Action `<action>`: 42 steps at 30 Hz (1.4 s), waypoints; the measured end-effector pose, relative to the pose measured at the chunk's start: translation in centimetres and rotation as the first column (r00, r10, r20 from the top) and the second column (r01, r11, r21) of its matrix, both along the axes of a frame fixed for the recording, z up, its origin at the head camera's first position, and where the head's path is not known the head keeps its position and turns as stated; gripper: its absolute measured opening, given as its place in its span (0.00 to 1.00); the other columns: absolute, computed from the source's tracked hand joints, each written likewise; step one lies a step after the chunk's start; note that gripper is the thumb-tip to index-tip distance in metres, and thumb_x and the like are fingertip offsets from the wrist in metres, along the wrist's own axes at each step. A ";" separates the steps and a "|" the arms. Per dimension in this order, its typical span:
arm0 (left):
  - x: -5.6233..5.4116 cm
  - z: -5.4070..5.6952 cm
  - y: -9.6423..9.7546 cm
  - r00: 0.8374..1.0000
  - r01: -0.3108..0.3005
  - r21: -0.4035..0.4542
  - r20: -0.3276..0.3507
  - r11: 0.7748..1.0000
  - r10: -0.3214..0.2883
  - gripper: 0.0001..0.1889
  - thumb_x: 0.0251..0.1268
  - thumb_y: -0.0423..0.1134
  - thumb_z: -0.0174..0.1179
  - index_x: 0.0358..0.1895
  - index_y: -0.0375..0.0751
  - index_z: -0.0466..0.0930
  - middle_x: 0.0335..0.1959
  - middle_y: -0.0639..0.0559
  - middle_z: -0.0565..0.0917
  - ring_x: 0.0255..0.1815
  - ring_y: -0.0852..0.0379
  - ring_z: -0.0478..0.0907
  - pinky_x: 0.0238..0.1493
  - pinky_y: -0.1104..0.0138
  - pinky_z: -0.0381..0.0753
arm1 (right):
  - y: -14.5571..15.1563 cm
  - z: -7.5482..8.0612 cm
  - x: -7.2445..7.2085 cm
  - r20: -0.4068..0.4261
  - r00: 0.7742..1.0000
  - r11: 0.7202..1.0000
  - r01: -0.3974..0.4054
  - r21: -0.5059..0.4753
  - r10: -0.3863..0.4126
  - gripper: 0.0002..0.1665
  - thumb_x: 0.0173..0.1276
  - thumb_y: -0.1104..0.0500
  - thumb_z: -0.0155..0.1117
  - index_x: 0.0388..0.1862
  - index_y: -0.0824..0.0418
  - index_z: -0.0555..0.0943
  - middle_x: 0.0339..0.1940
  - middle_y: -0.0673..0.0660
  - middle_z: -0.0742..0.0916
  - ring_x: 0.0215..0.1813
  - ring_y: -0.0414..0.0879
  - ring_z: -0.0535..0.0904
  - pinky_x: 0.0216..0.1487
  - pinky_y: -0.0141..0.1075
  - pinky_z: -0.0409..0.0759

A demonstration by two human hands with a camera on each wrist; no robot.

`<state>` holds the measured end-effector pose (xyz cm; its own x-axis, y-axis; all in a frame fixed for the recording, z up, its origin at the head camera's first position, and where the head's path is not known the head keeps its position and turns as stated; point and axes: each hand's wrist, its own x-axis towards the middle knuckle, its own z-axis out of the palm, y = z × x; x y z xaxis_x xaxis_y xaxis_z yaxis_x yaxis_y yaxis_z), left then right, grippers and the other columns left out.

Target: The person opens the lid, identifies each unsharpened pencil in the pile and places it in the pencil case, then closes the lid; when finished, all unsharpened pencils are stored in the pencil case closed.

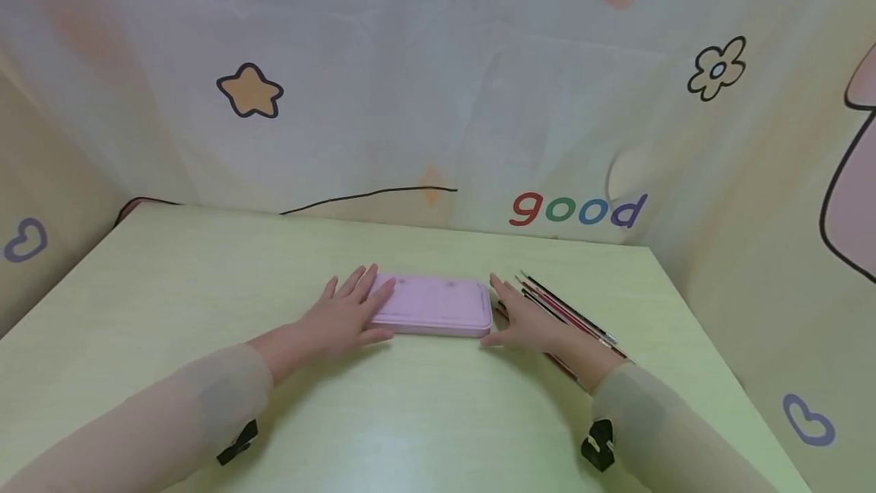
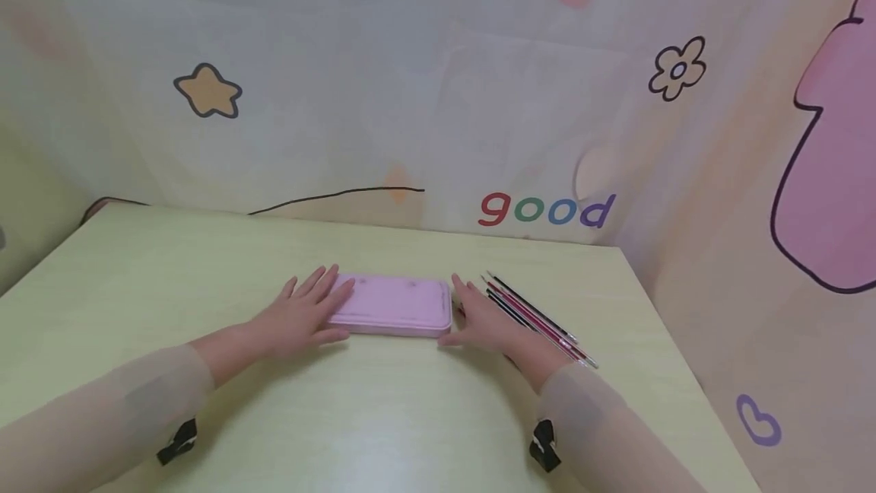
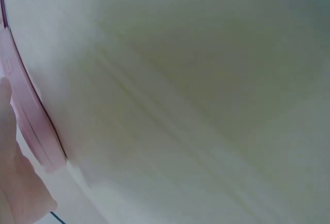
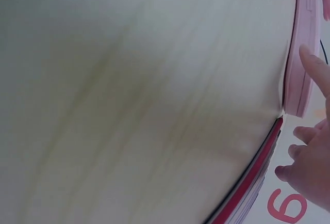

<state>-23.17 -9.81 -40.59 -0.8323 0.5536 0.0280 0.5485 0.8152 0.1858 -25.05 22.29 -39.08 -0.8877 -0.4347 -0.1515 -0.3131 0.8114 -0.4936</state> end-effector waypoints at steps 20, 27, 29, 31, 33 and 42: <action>-1.1 -0.4 3.3 0.998 0.022 -0.055 -0.060 0.998 -0.025 0.41 0.64 0.62 0.49 0.74 0.44 0.48 0.73 0.37 0.47 0.73 0.39 0.41 0.67 0.44 0.44 | -1.3 -0.9 -0.8 -0.002 0.999 0.994 0.050 -0.100 -0.051 0.70 0.49 0.50 0.76 0.75 0.64 0.36 0.71 0.63 0.63 0.72 0.55 0.55 0.68 0.48 0.54; -1.2 -0.9 3.9 0.999 -0.013 -0.062 -0.044 0.998 0.011 0.42 0.63 0.64 0.48 0.74 0.45 0.48 0.74 0.39 0.47 0.73 0.40 0.41 0.67 0.44 0.44 | -1.4 -0.6 -0.4 -0.020 0.999 0.996 0.035 -0.079 -0.037 0.69 0.51 0.52 0.76 0.75 0.64 0.36 0.70 0.64 0.65 0.70 0.55 0.59 0.67 0.47 0.57; -1.2 -1.1 3.9 0.999 -0.022 -0.064 -0.040 0.998 0.019 0.42 0.63 0.64 0.47 0.74 0.46 0.47 0.74 0.40 0.46 0.73 0.41 0.40 0.67 0.44 0.43 | -1.3 -0.6 -0.3 -0.026 0.999 0.997 0.035 -0.066 -0.037 0.68 0.51 0.51 0.76 0.75 0.64 0.37 0.70 0.64 0.65 0.70 0.55 0.59 0.67 0.48 0.57; -1.1 -1.2 3.9 0.999 -0.021 -0.061 -0.051 0.998 0.018 0.42 0.63 0.64 0.47 0.74 0.46 0.47 0.74 0.40 0.46 0.73 0.40 0.40 0.67 0.44 0.43 | -1.3 -0.5 -0.2 -0.032 0.999 0.998 0.037 -0.051 -0.039 0.68 0.51 0.51 0.75 0.75 0.64 0.37 0.71 0.63 0.64 0.70 0.55 0.59 0.67 0.48 0.57; -1.1 -1.2 3.9 0.998 -0.019 -0.064 -0.061 0.998 0.015 0.42 0.63 0.64 0.47 0.74 0.46 0.47 0.74 0.39 0.47 0.73 0.40 0.41 0.67 0.44 0.43 | -1.2 -0.5 -0.2 -0.035 0.999 0.998 0.037 -0.046 -0.038 0.67 0.51 0.51 0.75 0.75 0.63 0.38 0.71 0.63 0.64 0.70 0.55 0.59 0.67 0.48 0.57; -1.2 -1.3 3.7 0.997 0.003 -0.072 -0.082 0.997 -0.009 0.40 0.64 0.63 0.46 0.74 0.47 0.48 0.74 0.39 0.48 0.73 0.40 0.42 0.66 0.43 0.45 | -1.2 -0.7 -0.3 -0.037 0.999 0.998 0.028 -0.059 -0.031 0.67 0.51 0.51 0.75 0.75 0.63 0.39 0.71 0.63 0.63 0.71 0.55 0.58 0.67 0.48 0.57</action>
